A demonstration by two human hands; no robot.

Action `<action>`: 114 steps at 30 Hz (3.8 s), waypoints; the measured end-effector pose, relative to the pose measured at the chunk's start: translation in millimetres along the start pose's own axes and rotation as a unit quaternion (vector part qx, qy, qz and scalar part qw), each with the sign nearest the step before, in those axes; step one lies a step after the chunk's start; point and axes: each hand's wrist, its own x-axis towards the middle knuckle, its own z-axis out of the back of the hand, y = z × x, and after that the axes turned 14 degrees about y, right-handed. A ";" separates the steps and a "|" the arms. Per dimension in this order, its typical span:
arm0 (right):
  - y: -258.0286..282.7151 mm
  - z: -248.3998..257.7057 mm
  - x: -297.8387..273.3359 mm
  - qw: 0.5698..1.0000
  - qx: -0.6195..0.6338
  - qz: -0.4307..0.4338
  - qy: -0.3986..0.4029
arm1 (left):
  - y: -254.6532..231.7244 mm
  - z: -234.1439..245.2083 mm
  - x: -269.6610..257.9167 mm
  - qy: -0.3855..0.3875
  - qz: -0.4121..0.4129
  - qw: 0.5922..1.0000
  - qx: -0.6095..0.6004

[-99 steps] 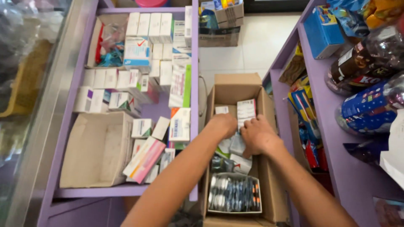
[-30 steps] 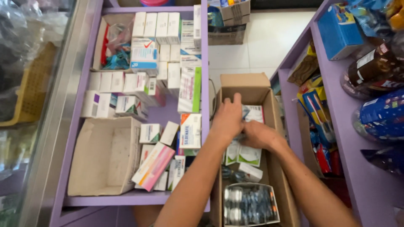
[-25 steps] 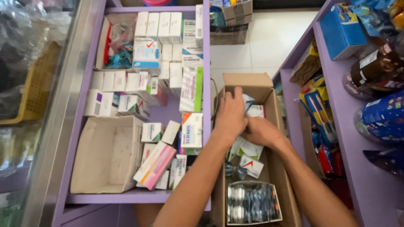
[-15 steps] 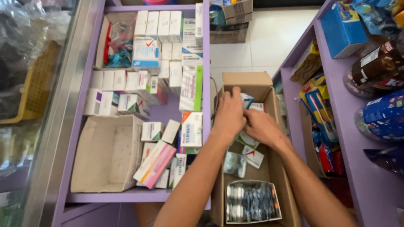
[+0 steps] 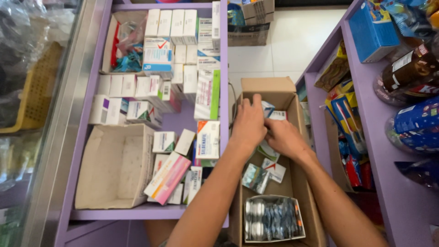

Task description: The person is organizing medicine boxes and blister packs. They pick up various small boxes from a cardboard box, open them to reveal blister packs, and place them into a purple drawer. The person also handles blister packs directly, moving them between the box and the drawer.

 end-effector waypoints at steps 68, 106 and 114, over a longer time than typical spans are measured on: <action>53.0 -19.6 -76.5 0.901 -0.192 0.014 0.389 | 9.2 -4.1 -4.2 0.344 0.026 0.933 0.106; 30.8 79.3 -83.4 0.991 0.081 -0.110 0.001 | 1.7 18.0 21.7 0.123 0.170 0.943 -0.260; 17.1 78.5 -55.6 0.972 0.143 -0.090 -0.166 | 4.1 13.2 16.3 -0.067 -0.063 0.970 -0.225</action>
